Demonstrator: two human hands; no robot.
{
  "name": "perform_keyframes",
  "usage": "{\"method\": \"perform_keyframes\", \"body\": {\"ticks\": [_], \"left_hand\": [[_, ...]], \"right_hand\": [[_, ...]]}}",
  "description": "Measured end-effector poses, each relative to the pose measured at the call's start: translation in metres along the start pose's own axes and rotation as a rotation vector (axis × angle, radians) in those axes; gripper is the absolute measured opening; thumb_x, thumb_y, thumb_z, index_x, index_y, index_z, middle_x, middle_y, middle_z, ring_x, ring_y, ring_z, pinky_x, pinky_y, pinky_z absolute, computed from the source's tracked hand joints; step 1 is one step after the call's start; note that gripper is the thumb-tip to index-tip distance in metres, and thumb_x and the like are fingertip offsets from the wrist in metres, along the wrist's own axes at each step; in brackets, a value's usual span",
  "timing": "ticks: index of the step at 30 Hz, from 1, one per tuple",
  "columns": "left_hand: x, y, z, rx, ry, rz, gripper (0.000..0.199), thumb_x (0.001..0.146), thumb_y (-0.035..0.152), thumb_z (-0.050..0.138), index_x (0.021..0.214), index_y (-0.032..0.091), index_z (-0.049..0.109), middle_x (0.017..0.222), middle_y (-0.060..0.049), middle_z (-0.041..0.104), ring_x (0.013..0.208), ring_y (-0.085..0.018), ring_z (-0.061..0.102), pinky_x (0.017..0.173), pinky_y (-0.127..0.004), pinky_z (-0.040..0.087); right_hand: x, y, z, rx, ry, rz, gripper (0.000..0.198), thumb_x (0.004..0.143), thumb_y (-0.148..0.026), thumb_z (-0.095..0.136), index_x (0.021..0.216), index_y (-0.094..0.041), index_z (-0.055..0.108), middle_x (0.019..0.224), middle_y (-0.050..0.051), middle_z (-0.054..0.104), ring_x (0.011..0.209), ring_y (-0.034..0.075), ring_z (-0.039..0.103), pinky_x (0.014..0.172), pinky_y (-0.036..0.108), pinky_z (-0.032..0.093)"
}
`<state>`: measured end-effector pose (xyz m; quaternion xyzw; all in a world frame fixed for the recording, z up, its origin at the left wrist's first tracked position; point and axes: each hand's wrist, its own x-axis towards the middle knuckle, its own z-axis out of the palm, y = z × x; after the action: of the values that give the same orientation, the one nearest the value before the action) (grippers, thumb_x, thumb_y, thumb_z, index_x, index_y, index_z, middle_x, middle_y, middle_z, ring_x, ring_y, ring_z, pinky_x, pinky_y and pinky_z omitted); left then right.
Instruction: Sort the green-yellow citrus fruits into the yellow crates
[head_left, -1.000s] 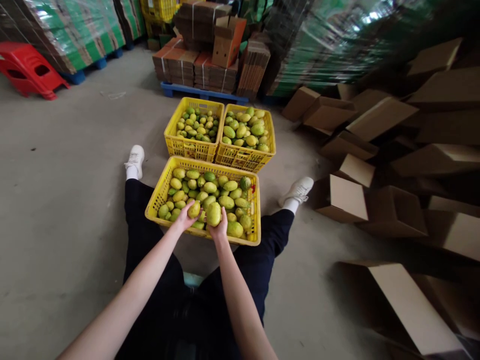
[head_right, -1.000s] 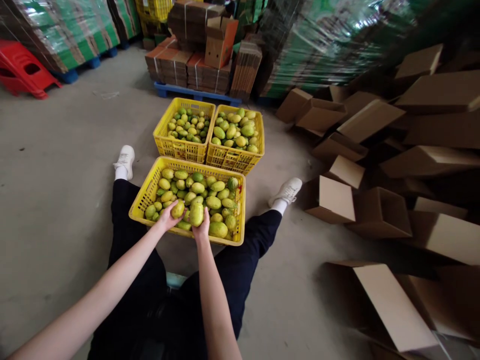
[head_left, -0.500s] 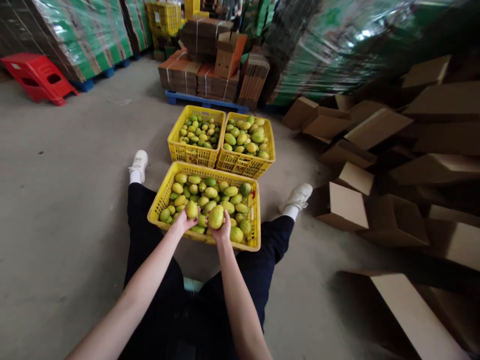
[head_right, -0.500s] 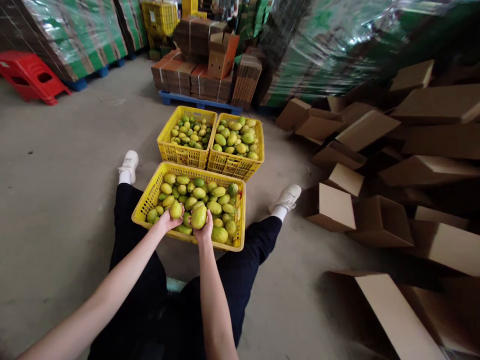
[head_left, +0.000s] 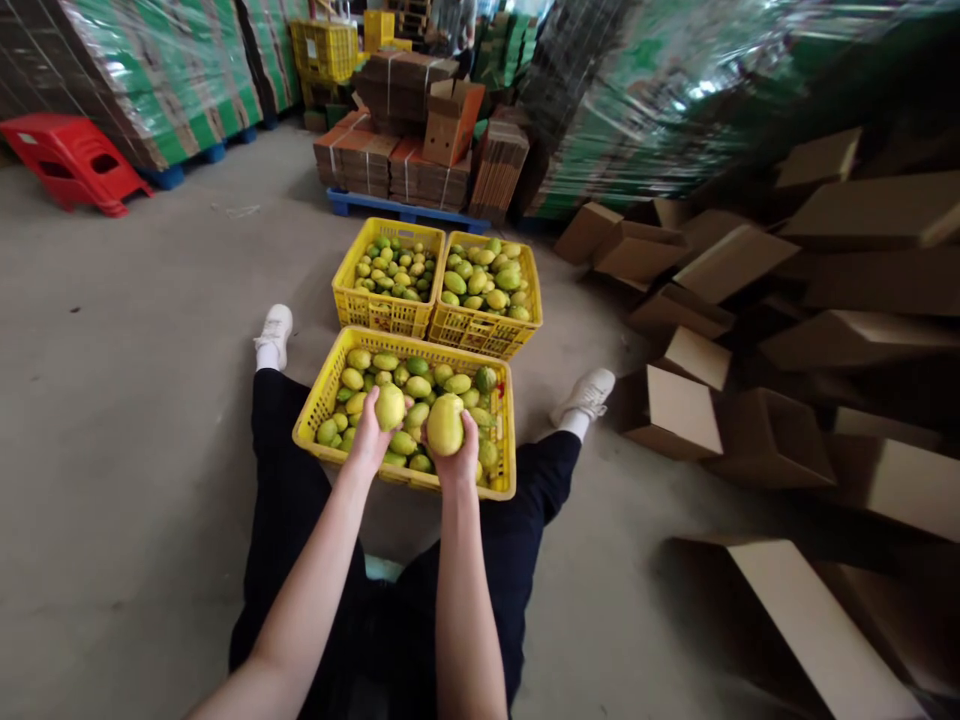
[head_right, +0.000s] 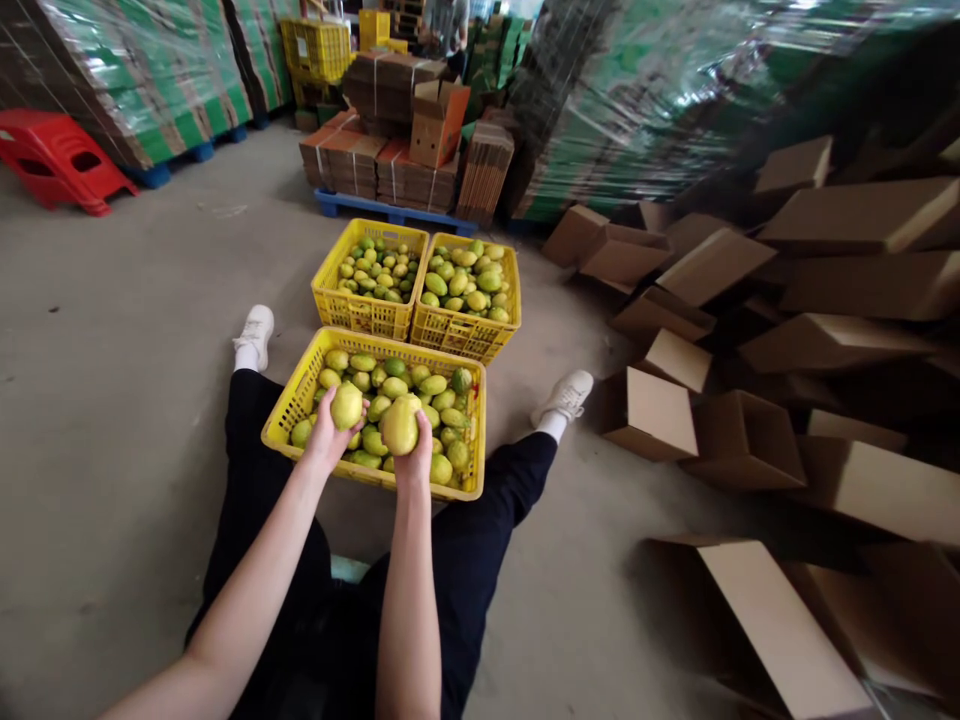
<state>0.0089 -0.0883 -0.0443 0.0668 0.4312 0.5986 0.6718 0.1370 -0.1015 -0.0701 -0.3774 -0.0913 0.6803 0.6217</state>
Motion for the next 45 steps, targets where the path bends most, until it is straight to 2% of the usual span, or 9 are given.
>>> {"method": "perform_keyframes", "body": {"ticks": [5,11,14,20,25,30,33,40,45], "left_hand": [[-0.003,0.001,-0.006,0.015,0.046,-0.114,0.035,0.096,0.046,0.059,0.100,0.013,0.070,0.078,-0.005,0.073,0.054,-0.012,0.064,0.043,-0.018,0.042],[-0.018,0.017,-0.005,-0.043,0.048,-0.155,0.032,0.103,0.035,0.044,0.107,0.013,0.068,0.074,-0.006,0.072,0.057,-0.016,0.069,0.044,-0.021,0.049],[-0.026,0.026,0.000,-0.066,0.021,-0.153,0.038,0.103,0.037,0.042,0.098,0.011,0.068,0.073,-0.007,0.071,0.053,-0.016,0.067,0.046,-0.024,0.054],[-0.033,0.028,-0.002,0.063,0.049,-0.082,0.006,0.087,0.015,0.061,0.086,0.011,0.066,0.073,-0.004,0.072,0.046,-0.011,0.061,0.043,-0.018,0.049],[-0.030,0.020,-0.009,0.096,0.035,-0.096,0.030,0.092,0.033,0.052,0.087,0.009,0.069,0.067,-0.007,0.070,0.044,-0.012,0.057,0.040,-0.020,0.043],[-0.024,0.018,-0.009,-0.023,0.026,-0.007,0.022,0.090,0.034,0.057,0.084,0.014,0.064,0.072,-0.005,0.071,0.046,-0.009,0.053,0.038,-0.018,0.034],[-0.023,0.018,-0.007,-0.030,0.059,-0.053,0.017,0.093,0.029,0.059,0.095,0.014,0.067,0.078,-0.005,0.073,0.053,-0.011,0.059,0.042,-0.018,0.040],[-0.025,0.022,-0.002,-0.056,0.079,-0.199,0.036,0.104,0.029,0.040,0.121,0.008,0.065,0.080,-0.010,0.074,0.065,-0.019,0.072,0.046,-0.021,0.050],[-0.028,0.030,-0.001,-0.092,0.061,-0.206,0.035,0.107,0.028,0.038,0.120,0.007,0.063,0.077,-0.009,0.073,0.062,-0.018,0.071,0.052,-0.021,0.057]], "right_hand": [[-0.006,0.000,-0.002,-0.055,0.014,0.035,0.038,0.085,-0.054,0.059,0.101,-0.020,0.067,0.081,0.004,0.074,0.062,0.018,0.067,0.043,0.024,0.048],[-0.015,0.001,0.010,-0.015,-0.004,-0.070,0.026,0.088,-0.035,0.057,0.112,-0.030,0.062,0.113,0.000,0.075,0.106,0.020,0.071,0.079,0.034,0.063],[-0.021,0.002,0.018,-0.008,-0.054,-0.008,0.027,0.088,-0.041,0.056,0.110,-0.027,0.064,0.109,0.004,0.076,0.098,0.025,0.074,0.076,0.040,0.064],[-0.030,0.004,0.026,-0.090,-0.127,-0.009,0.022,0.083,-0.034,0.055,0.099,-0.023,0.066,0.097,0.005,0.076,0.078,0.021,0.074,0.053,0.027,0.056],[-0.028,0.001,0.020,-0.062,-0.035,0.013,0.019,0.083,-0.038,0.059,0.092,-0.022,0.066,0.077,0.000,0.071,0.057,0.016,0.063,0.041,0.023,0.045],[-0.020,0.002,0.014,-0.022,0.049,0.044,0.038,0.090,-0.057,0.054,0.097,-0.021,0.066,0.079,0.003,0.072,0.064,0.019,0.067,0.045,0.026,0.048],[-0.017,0.004,0.013,-0.037,0.013,0.038,0.047,0.093,-0.065,0.048,0.101,-0.022,0.066,0.080,0.004,0.074,0.065,0.019,0.068,0.047,0.027,0.050],[-0.021,0.001,0.013,0.022,0.013,0.062,0.031,0.093,-0.051,0.060,0.099,-0.021,0.067,0.087,0.004,0.077,0.073,0.020,0.073,0.067,0.035,0.064],[-0.019,0.001,0.008,0.056,0.048,0.075,0.035,0.092,-0.055,0.063,0.100,-0.022,0.067,0.087,0.003,0.076,0.078,0.019,0.075,0.072,0.036,0.066]]}}
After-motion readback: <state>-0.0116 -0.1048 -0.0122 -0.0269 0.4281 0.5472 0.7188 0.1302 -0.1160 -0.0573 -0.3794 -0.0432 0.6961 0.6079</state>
